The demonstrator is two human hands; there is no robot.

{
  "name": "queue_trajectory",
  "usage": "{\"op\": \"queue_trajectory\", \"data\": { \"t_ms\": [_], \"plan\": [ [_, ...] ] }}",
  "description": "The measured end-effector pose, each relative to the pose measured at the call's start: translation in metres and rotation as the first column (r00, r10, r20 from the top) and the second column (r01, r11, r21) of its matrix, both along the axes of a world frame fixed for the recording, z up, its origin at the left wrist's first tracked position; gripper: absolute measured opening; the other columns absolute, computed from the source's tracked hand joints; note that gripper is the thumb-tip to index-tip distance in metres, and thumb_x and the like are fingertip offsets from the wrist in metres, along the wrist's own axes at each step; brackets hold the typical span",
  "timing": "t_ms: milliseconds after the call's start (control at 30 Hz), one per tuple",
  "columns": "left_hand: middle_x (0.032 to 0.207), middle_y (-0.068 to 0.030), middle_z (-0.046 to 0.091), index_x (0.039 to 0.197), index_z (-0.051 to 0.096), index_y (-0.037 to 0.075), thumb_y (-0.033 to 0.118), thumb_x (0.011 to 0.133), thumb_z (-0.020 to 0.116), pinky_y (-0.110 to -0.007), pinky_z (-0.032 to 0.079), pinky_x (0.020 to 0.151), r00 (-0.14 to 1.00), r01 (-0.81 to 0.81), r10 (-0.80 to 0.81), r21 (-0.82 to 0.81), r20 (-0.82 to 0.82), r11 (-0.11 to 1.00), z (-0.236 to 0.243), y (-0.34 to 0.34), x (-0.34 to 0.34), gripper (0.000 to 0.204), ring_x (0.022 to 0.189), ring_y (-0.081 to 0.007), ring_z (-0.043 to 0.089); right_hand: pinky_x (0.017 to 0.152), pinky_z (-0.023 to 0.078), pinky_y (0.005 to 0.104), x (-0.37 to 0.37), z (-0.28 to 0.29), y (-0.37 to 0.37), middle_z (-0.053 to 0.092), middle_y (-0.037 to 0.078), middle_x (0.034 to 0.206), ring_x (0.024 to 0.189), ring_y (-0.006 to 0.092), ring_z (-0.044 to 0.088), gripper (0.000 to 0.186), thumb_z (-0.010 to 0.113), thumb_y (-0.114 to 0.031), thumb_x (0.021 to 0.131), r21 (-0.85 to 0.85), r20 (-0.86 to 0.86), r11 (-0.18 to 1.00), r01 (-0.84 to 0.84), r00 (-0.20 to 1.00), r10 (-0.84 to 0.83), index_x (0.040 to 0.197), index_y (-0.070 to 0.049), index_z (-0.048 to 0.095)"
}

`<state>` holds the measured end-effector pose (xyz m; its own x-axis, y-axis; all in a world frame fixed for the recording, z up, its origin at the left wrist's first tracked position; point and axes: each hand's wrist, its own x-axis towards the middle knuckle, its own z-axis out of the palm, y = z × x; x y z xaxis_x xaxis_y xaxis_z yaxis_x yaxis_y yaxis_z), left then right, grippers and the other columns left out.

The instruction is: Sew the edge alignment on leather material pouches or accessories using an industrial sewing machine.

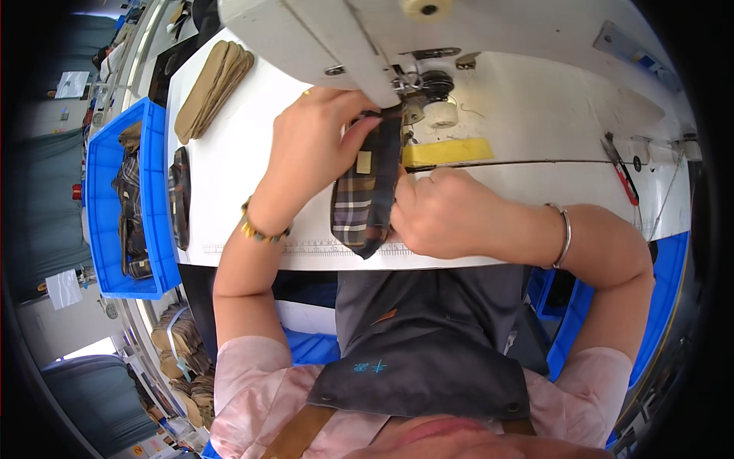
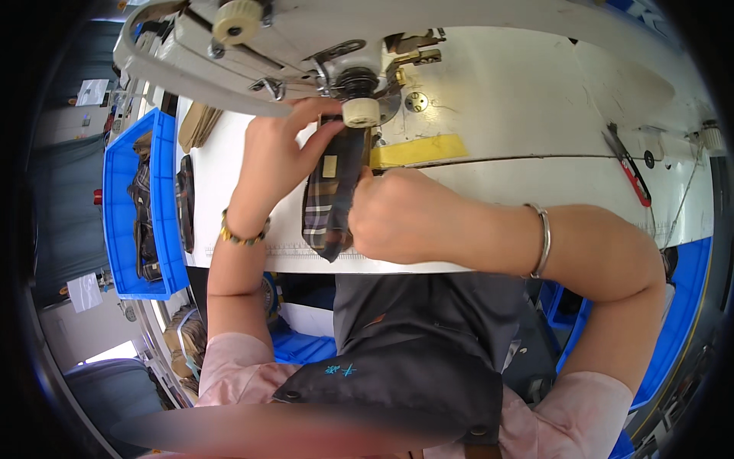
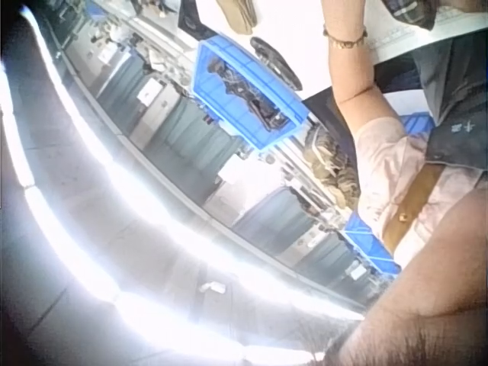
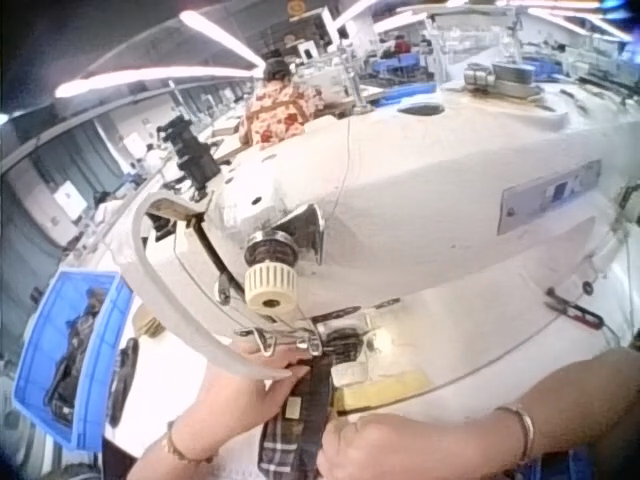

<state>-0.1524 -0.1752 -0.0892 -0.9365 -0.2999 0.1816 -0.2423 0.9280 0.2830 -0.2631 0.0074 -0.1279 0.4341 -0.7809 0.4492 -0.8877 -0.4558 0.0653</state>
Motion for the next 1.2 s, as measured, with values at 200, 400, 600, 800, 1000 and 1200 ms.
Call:
{"op": "queue_trajectory", "data": {
  "t_ms": [200,400,600,800,1000,1200],
  "plan": [
    [0.114,-0.0016,0.071,0.11,0.074,0.007,-0.002,0.074,0.066,-0.034,0.058,0.079,0.973,0.23,-0.227,-0.124,0.041,0.965,0.002,0.029,0.03,0.038,0.099,-0.0246,0.067,0.041,0.043,0.0302,-0.003,-0.01,-0.007,0.065,0.022,0.073,0.05,0.0183,0.058,0.02,0.065,-0.02,0.064,-0.057,0.045,0.996,-0.07,0.996,0.073,0.065,-0.001,0.062],
    [0.118,-0.0014,0.067,0.111,0.073,0.007,0.009,0.076,0.064,-0.031,0.058,0.079,0.961,0.277,-0.263,-0.249,0.088,0.928,-0.001,0.034,0.03,0.036,0.108,-0.0227,0.064,0.042,0.047,0.0314,-0.007,0.0,0.0,0.067,0.025,0.076,0.052,0.0204,0.062,0.022,0.066,-0.02,0.064,0.045,0.08,0.994,-0.1,0.992,0.096,0.068,0.002,0.065],
    [0.118,-0.0017,0.067,0.111,0.073,0.006,0.01,0.076,0.065,-0.032,0.058,0.08,0.964,0.266,-0.259,-0.227,0.058,0.937,-0.006,0.031,0.027,0.036,0.11,-0.0235,0.064,0.041,0.047,0.0324,-0.007,-0.001,0.001,0.068,0.03,0.084,0.052,0.0212,0.063,0.024,0.065,-0.019,0.065,0.067,-0.029,0.996,-0.051,0.998,0.053,0.073,0.003,0.066],
    [0.128,-0.0072,0.064,0.121,0.068,0.004,0.015,0.077,0.069,-0.036,0.058,0.086,0.962,0.269,-0.252,-0.195,0.107,0.943,-0.007,0.021,0.022,0.046,0.121,-0.0313,0.06,0.043,0.048,0.0324,-0.015,-0.002,-0.004,0.069,0.033,0.089,0.051,0.0219,0.063,0.026,0.065,-0.019,0.068,0.041,-0.031,0.999,0.017,0.999,-0.016,0.077,0.005,0.067],
    [0.148,-0.0185,0.05,0.14,0.052,-0.002,0.022,0.068,0.076,-0.049,0.041,0.112,0.886,0.352,-0.358,0.076,0.294,0.933,0.026,0.036,0.047,0.08,0.144,-0.0413,0.039,0.044,0.048,0.0314,0.0,-0.004,0.005,0.068,0.037,0.096,0.052,0.0206,0.064,0.023,0.065,-0.018,0.072,0.014,-0.122,0.993,0.12,0.985,-0.118,0.075,0.005,0.067],
    [0.143,-0.0125,0.056,0.132,0.059,0.0,0.011,0.065,0.071,-0.047,0.045,0.105,0.901,0.357,-0.361,0.062,0.24,0.932,0.015,0.041,0.042,0.069,0.137,-0.0342,0.048,0.044,0.045,0.0278,0.015,0.01,0.021,0.069,0.038,0.095,0.051,0.0189,0.062,0.021,0.065,-0.018,0.068,0.023,-0.191,0.99,0.14,0.973,-0.133,0.067,0.002,0.065]
  ]
}}
